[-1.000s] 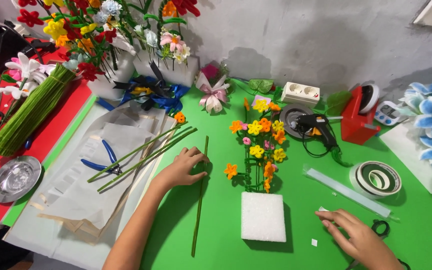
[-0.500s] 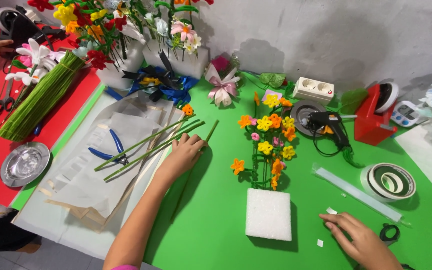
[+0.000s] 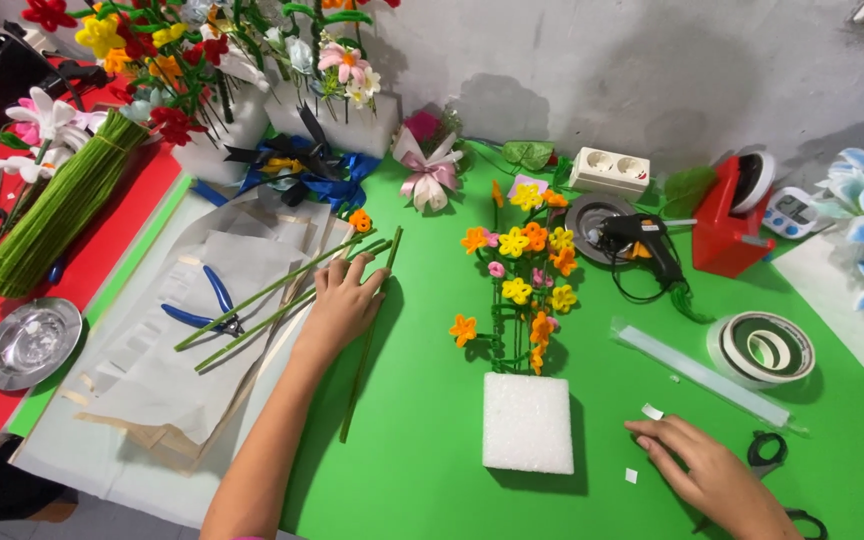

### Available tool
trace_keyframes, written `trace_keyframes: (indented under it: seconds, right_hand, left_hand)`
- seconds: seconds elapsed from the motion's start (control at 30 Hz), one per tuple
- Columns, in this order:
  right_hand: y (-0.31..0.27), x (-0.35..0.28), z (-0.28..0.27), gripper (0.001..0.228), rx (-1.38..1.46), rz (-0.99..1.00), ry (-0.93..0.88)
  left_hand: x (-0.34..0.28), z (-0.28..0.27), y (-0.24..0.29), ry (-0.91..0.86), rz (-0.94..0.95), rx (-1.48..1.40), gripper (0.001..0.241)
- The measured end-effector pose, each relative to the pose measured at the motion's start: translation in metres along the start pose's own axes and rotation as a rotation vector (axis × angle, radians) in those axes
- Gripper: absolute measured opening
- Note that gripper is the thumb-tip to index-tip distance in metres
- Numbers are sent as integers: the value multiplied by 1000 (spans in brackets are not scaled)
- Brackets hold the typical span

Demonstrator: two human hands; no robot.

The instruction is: The person arranges artificial flowers into a white foam block on a green table. They insert orange and yellow flowers, adjust their positions, and add green stems to the arrangement.

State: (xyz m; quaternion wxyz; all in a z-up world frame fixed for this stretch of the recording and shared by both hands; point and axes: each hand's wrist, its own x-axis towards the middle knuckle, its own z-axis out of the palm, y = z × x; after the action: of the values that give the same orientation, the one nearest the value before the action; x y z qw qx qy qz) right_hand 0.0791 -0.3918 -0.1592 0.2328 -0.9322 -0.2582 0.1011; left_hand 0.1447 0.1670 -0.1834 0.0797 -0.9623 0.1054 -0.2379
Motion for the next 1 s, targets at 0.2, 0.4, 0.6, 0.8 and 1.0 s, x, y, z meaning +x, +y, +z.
trace_keyframes:
  seconds: [0.2,0.4,0.6,0.8,1.0]
  right_hand:
    - [-3,1,-1,39,-9,128,-85]
    - [-4,5,0,39,12,130,-90]
    - [19,0,-21,44,-19,114,-84]
    - [-38,40,-74,40,-102,39,2]
    - [-189,151,-109,33,-114,-264,-120]
  left_hand:
    - [0,-13,-6,-64,-69,-40,39]
    - [7,-29,-6,-84,-111,-202,41]
    - [12,-67,-39,-121,-142,-246,39]
    - [19,-85,-145,-265,-260,-123,35]
    - [37,-96,-243,-509,-460,-263,41]
